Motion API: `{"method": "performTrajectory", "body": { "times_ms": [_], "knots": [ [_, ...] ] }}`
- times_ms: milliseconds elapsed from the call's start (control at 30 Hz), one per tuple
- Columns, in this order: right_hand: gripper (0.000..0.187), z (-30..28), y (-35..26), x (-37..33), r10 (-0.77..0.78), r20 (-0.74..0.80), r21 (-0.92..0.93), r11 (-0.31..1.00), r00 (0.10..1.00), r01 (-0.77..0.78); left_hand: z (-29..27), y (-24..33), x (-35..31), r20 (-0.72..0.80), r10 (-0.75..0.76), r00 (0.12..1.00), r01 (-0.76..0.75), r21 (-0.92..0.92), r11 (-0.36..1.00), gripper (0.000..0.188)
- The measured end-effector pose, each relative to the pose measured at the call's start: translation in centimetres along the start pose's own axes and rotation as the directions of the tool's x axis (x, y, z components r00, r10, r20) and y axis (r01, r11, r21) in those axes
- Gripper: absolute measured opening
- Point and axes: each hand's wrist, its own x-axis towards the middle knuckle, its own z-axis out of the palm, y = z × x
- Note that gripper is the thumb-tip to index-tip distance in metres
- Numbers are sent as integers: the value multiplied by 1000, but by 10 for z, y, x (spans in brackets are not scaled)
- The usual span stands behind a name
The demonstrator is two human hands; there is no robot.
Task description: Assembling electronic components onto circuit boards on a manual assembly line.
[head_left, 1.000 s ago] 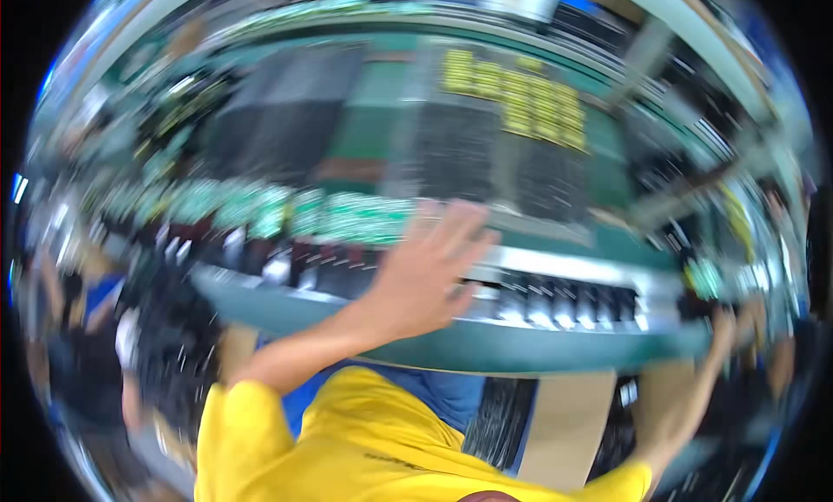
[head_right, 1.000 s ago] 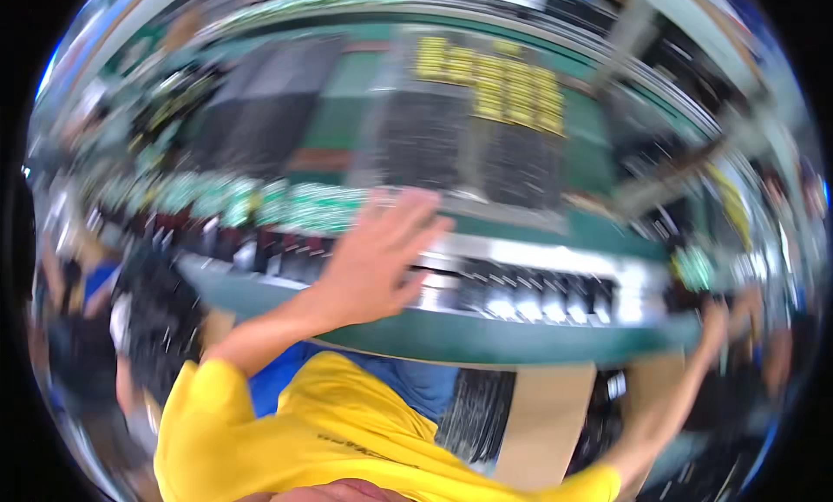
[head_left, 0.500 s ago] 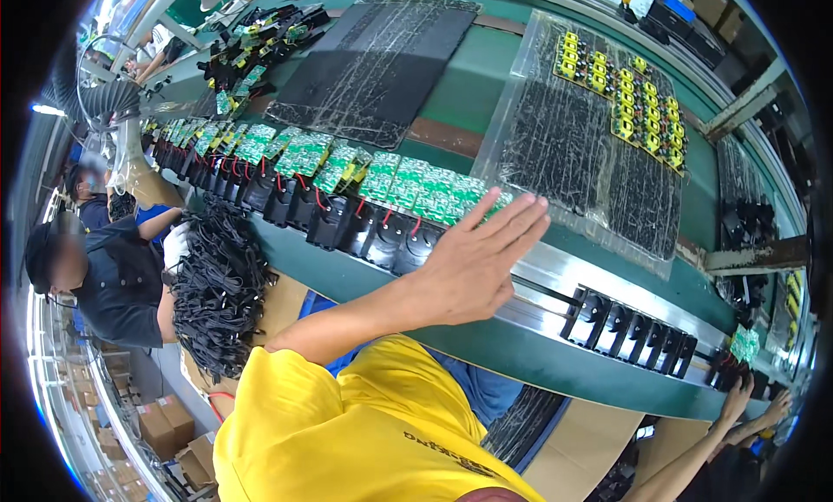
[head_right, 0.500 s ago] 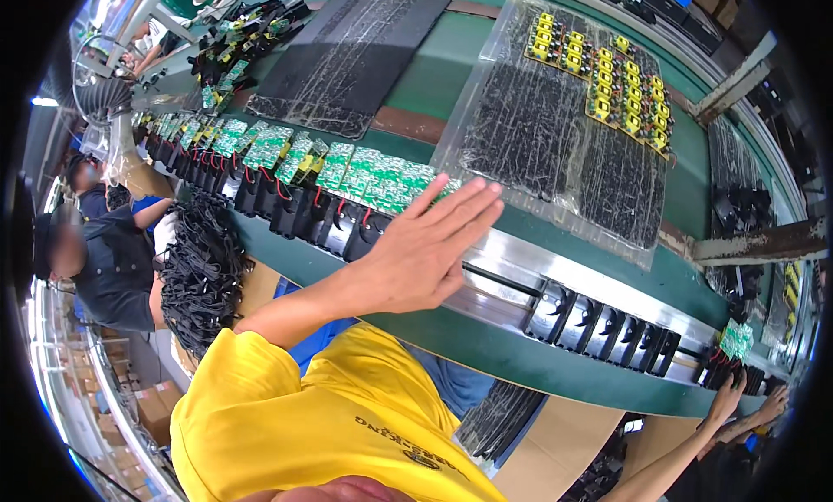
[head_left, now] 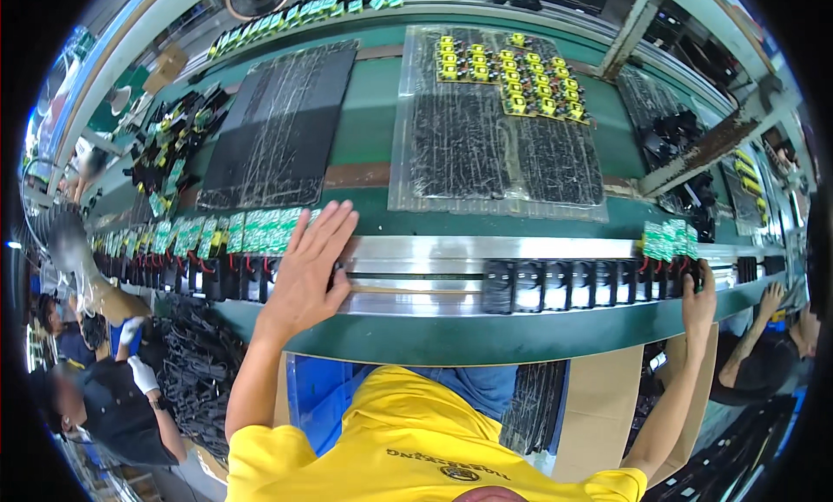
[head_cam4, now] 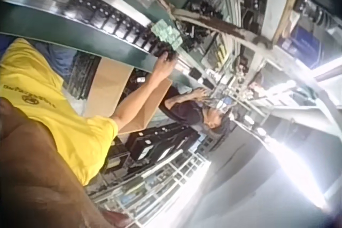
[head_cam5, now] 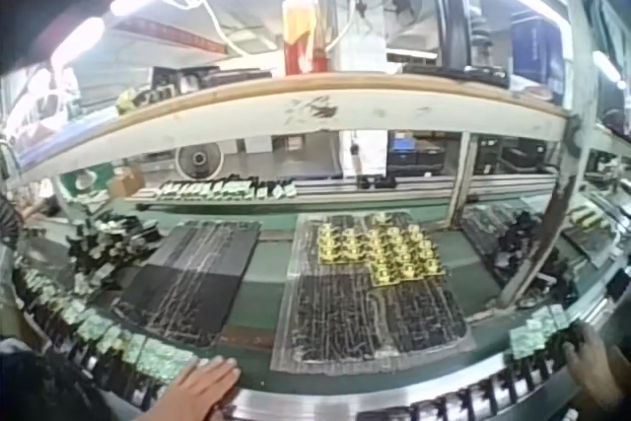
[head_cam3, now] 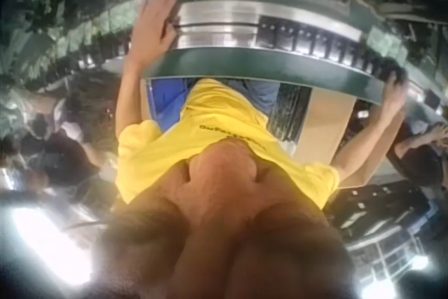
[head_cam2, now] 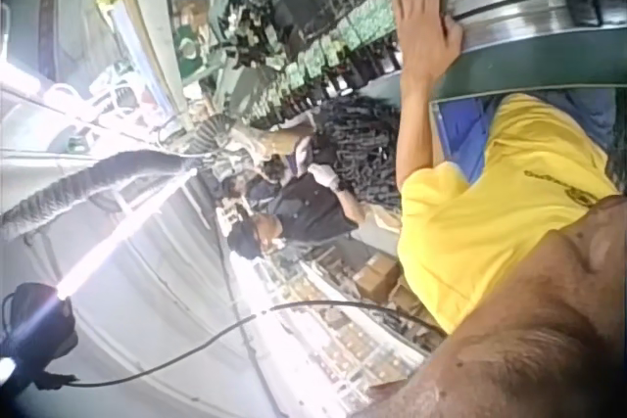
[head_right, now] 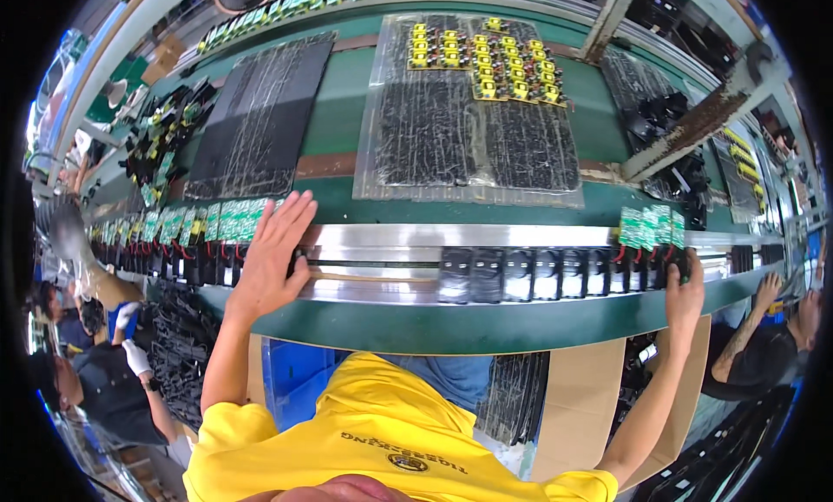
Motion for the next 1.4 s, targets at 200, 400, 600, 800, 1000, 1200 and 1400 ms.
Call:
{"method": "performTrajectory", "body": {
  "times_ms": [200,400,600,800,1000,1200,1400],
  "knots": [
    [57,-16,-101,-41,27,-34,-126,992,999,-31,-22,1,28,39,108,993,-109,20,994,76],
    [53,-34,-147,-57,20,-268,-268,959,963,-94,7,-46,261,-233,231,945,-215,93,972,52],
    [42,-63,-255,-23,-173,-23,-39,984,985,172,124,-92,487,-207,29,978,5,163,987,66],
    [64,21,-324,106,-555,405,-348,641,726,684,166,-97,510,-96,-10,995,22,126,992,71],
    [73,132,-333,142,-592,520,-267,572,616,776,165,-105,497,-80,92,993,-80,147,986,67],
    [78,139,-342,152,-568,541,-286,570,621,770,147,-46,383,45,32,998,-39,158,987,60],
    [67,130,-349,140,-536,530,-309,600,657,738,168,-10,308,-213,61,975,-54,39,998,59]
  ]
}}
